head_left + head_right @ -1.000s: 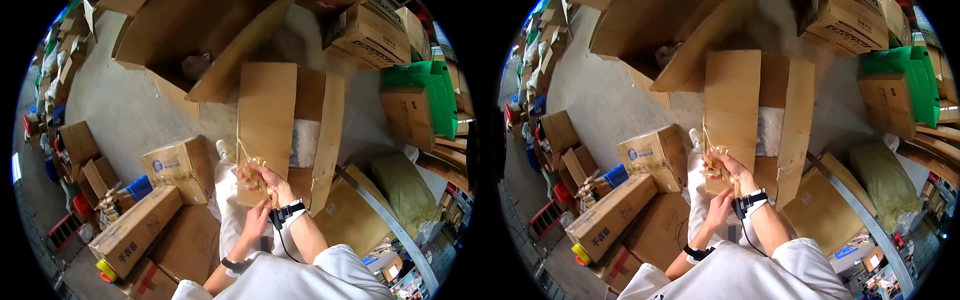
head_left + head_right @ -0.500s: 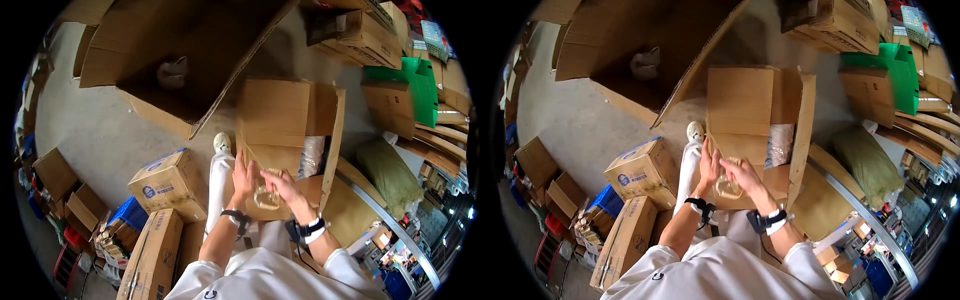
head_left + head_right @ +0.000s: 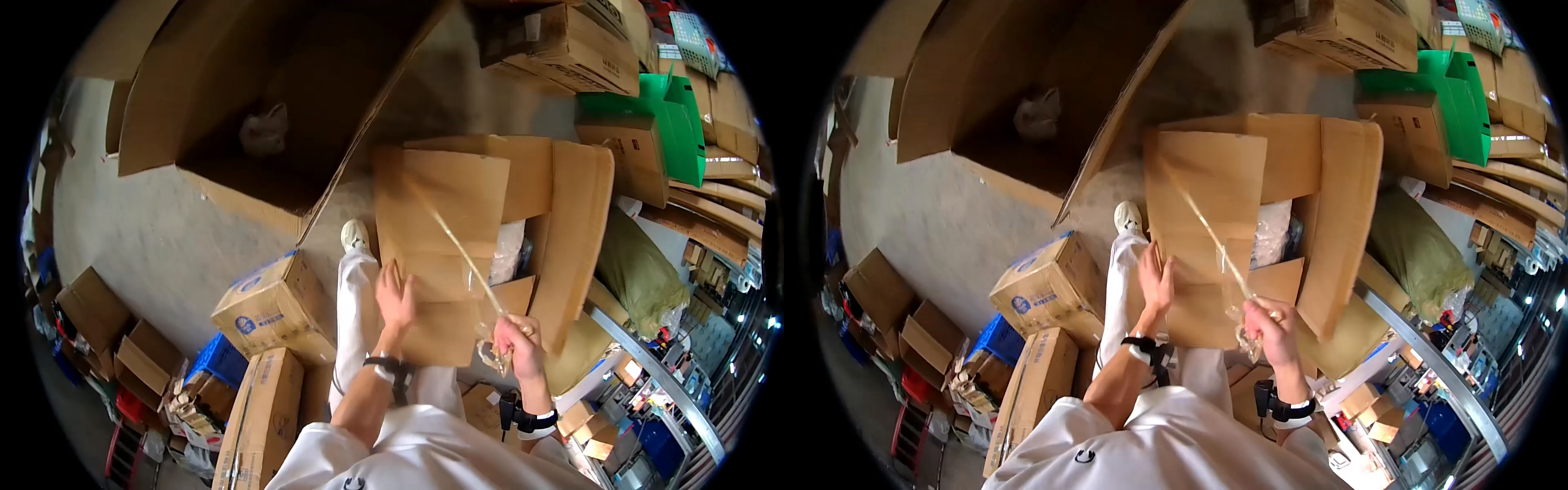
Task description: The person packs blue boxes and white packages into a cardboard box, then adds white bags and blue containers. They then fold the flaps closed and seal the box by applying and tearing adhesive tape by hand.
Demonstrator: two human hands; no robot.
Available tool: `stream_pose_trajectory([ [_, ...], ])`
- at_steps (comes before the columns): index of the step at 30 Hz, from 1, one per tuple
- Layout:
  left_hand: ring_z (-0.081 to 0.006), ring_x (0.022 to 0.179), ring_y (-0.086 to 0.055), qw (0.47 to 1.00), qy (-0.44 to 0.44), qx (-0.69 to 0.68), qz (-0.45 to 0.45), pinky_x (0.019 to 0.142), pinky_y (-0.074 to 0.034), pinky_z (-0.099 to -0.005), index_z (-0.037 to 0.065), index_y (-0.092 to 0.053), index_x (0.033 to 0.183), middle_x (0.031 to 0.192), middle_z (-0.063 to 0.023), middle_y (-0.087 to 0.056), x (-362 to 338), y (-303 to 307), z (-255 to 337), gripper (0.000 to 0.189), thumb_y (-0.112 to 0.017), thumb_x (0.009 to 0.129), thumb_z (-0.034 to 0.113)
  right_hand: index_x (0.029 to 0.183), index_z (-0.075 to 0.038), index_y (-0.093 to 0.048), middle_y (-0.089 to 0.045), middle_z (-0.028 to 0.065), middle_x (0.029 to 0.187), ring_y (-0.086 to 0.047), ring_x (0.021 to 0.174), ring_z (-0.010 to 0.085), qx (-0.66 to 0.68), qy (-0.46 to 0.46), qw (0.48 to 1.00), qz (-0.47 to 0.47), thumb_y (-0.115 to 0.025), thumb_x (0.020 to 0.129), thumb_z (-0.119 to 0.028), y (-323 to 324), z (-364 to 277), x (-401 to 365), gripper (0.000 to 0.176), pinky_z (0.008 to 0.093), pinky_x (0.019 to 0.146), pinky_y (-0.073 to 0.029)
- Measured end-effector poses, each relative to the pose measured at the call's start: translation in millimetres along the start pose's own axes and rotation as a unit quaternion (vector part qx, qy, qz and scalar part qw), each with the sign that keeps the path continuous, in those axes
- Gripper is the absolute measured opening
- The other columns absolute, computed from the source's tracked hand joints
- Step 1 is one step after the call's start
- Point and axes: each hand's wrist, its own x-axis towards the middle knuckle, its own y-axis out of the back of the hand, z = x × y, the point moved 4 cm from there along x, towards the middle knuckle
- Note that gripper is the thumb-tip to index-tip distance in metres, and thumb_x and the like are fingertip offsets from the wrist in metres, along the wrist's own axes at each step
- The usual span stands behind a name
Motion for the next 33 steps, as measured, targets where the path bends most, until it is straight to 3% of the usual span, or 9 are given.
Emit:
stream_pose_trajectory([
  [2, -0.0343, 0.107, -0.058, 0.993, -0.024, -0.023, 0.114, 0.092, -0.047, -0.0464, -0.002, -0.058, 0.122, 0.119, -0.0211, -0.058, 34, 19, 30, 0.041, -0.062, 0.098, 0.031, 0.065, -0.005, -0.054, -0.051, 0.0014, 0.057, -0.045, 0.053, 0.0093, -0.019, -0.017, 0.999, -0.038, -0.057, 0.100, -0.019, -12, -6, 8, 0.038, 0.0268, 0.054, -0.036],
  [6, -0.0153, 0.052, -0.054, 0.922, 0.195, -0.333, 0.032, 0.047, -0.045, -0.0303, 0.006, -0.059, 0.086, 0.066, -0.0079, -0.060, 161, 18, 78, 0.044, -0.052, 0.104, 0.045, 0.074, -0.002, -0.062, -0.058, 0.0034, 0.060, -0.055, 0.057, 0.0091, -0.159, -0.041, 0.976, -0.143, -0.062, 0.100, -0.029, -45, 9, 19, 0.037, 0.0284, 0.055, -0.041],
  [10, -0.0178, 0.048, -0.053, 0.763, 0.384, -0.518, -0.051, 0.046, -0.045, -0.0301, 0.008, -0.061, 0.082, 0.061, -0.0060, -0.059, 260, 22, 107, 0.040, -0.058, 0.102, 0.043, 0.078, -0.001, -0.061, -0.059, 0.0067, 0.063, -0.060, 0.060, 0.0135, -0.195, -0.027, 0.976, -0.096, -0.061, 0.100, -0.039, -50, 28, 58, 0.043, 0.0315, 0.059, -0.046],
  [14, -0.0180, 0.054, -0.057, 0.809, 0.315, -0.492, -0.073, 0.050, -0.047, -0.0300, 0.008, -0.061, 0.082, 0.067, -0.0055, -0.062, 313, 26, 109, 0.031, -0.059, 0.102, 0.032, 0.100, -0.001, -0.066, -0.066, 0.0139, 0.074, -0.065, 0.068, 0.0253, -0.202, -0.022, 0.976, -0.080, -0.059, 0.101, -0.039, -47, 41, 95, 0.039, 0.0367, 0.065, -0.049],
  [21, -0.0175, 0.076, -0.066, 0.901, 0.120, -0.390, -0.148, 0.070, -0.057, -0.0289, 0.005, -0.064, 0.100, 0.089, -0.0081, -0.070, 364, -57, 198, 0.010, -0.060, 0.101, 0.014, 0.099, -0.004, -0.060, -0.070, 0.0188, 0.091, -0.068, 0.080, 0.0396, -0.226, 0.217, 0.946, 0.087, -0.055, 0.103, -0.025, -44, 69, 152, 0.022, 0.0484, 0.072, -0.053],
  [25, -0.0200, 0.084, -0.068, 0.861, -0.032, -0.415, -0.291, 0.083, -0.058, -0.0331, 0.002, -0.062, 0.099, 0.095, -0.0119, -0.072, 299, -131, 323, 0.010, -0.063, 0.100, 0.013, 0.102, -0.002, -0.061, -0.069, 0.0196, 0.090, -0.067, 0.076, 0.0392, -0.050, 0.115, 0.984, 0.125, -0.055, 0.104, -0.023, -21, 59, 142, 0.022, 0.0454, 0.068, -0.052],
  [29, -0.0191, 0.085, -0.066, 0.875, -0.066, -0.357, -0.320, 0.082, -0.056, -0.0333, 0.004, -0.062, 0.099, 0.098, -0.0101, -0.070, 250, -167, 346, 0.008, -0.061, 0.100, 0.012, 0.099, -0.001, -0.061, -0.063, 0.0123, 0.076, -0.062, 0.066, 0.0193, 0.034, 0.114, 0.988, 0.102, -0.056, 0.105, -0.027, 4, 55, 108, 0.027, 0.0373, 0.060, -0.048],
  [30, -0.0186, 0.085, -0.066, 0.876, -0.055, -0.351, -0.326, 0.082, -0.055, -0.0328, 0.004, -0.063, 0.101, 0.099, -0.0095, -0.070, 243, -164, 346, 0.009, -0.060, 0.099, 0.013, 0.093, -0.003, -0.066, -0.060, -0.0004, 0.081, -0.052, 0.075, 0.0052, 0.075, 0.068, 0.991, 0.085, -0.057, 0.104, -0.028, 4, 59, 99, 0.029, 0.0262, 0.067, -0.043],
  [33, -0.0169, 0.086, -0.066, 0.885, -0.038, -0.306, -0.348, 0.082, -0.055, -0.0319, 0.006, -0.065, 0.108, 0.101, -0.0076, -0.070, 228, -149, 349, 0.015, -0.059, 0.098, 0.015, 0.092, -0.005, -0.067, -0.061, -0.0021, 0.081, -0.053, 0.077, 0.0036, 0.156, -0.022, 0.986, 0.059, -0.058, 0.105, -0.027, 19, 58, 76, 0.028, 0.0236, 0.069, -0.043],
])
